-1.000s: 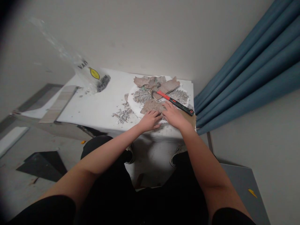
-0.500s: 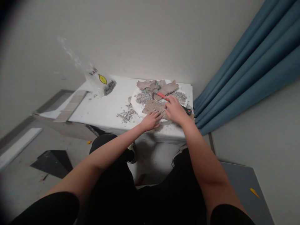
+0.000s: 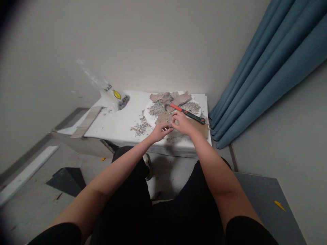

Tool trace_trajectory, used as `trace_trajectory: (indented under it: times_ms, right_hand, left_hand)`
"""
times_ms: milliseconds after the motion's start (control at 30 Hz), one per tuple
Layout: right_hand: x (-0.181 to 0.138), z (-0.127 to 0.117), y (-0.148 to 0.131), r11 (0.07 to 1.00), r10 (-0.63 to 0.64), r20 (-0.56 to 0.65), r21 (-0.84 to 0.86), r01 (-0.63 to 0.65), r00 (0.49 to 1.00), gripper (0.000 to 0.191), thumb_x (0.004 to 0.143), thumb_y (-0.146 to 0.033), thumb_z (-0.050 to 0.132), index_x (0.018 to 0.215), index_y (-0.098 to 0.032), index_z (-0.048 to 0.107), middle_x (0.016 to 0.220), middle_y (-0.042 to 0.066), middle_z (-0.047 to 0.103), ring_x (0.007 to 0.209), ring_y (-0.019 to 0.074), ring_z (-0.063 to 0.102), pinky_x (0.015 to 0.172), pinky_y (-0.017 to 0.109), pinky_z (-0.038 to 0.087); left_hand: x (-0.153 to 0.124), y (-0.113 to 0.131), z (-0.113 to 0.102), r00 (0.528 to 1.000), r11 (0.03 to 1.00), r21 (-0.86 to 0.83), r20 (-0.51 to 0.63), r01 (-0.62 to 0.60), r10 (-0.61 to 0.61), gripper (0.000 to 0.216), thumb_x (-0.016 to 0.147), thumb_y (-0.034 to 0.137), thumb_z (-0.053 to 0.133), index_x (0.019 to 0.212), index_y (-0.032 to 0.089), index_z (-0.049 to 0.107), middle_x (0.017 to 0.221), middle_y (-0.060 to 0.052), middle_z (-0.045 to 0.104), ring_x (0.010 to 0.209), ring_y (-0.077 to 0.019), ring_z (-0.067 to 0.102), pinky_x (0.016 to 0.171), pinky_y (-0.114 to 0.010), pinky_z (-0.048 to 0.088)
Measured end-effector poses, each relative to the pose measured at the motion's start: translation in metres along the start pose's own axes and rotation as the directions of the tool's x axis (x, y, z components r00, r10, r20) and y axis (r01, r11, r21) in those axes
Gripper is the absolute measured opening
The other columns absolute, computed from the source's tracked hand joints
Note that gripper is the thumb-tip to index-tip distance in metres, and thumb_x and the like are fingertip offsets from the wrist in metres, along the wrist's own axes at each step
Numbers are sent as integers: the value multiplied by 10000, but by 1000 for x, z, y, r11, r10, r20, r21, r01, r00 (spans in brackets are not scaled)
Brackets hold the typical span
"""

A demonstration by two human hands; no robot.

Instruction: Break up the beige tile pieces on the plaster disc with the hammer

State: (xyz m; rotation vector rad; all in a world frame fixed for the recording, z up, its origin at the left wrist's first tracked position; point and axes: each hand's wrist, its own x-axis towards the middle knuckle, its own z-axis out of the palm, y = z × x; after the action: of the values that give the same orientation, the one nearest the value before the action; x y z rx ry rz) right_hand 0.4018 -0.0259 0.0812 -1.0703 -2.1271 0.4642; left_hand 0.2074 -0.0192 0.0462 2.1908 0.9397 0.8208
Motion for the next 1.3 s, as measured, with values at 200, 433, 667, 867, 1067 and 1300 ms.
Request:
trace_trajectory:
  times_ms: [200,433,667,867,1067,1300]
  right_hand:
    - [-4,-3,12,991,132,-26,-28,-132,991,292,899,-408,636,1091,-190,653,1165,116,621,1117,268,580,972,416,469]
    - [-7,3,41,877,317,196,-434,-207,928,858,743,-433,826,1462,-143,458,1423,230,468,1325,383,460,1087,479,396]
    - [1,3,46,833,397,271,-507,-221,877,966,712,-439,850,1528,-207,388,1425,235,471,1303,430,479,1035,544,420]
    - [5,5,54,876,339,243,-435,-211,909,978,705,-531,822,1527,-213,399,1400,194,509,1294,395,490,1048,512,406]
    - [27,20,45,872,332,267,-452,-186,905,948,716,-523,809,1514,-175,434,1416,206,496,1297,392,481,1080,514,372]
    - [53,44,29,888,283,308,-441,-128,908,955,711,-492,817,1520,-170,424,1358,190,522,1266,366,492,1062,489,386]
  left_hand:
    - [1,3,-19,982,982,-3,-24,188,-188,363,861,496,593,743,169,695,663,-10,663,657,-140,562,663,-267,445]
    - [32,-13,-65,866,881,-233,-201,412,-458,325,782,486,640,699,172,628,755,-44,702,662,-136,597,613,-267,444]
    - [34,-35,-84,909,930,-66,-198,362,-368,342,805,492,601,676,175,626,669,-29,667,638,-142,586,643,-273,443]
    - [7,-66,-105,930,920,133,-44,369,-366,333,806,490,581,706,185,672,598,-16,636,608,-158,568,613,-273,398]
    - [-2,-84,-102,924,905,231,55,357,-378,303,775,463,585,639,203,660,534,-4,596,572,-157,531,579,-268,342]
    - [-9,-86,-109,927,924,119,54,364,-372,327,766,479,612,615,192,656,537,8,573,570,-142,511,569,-262,343]
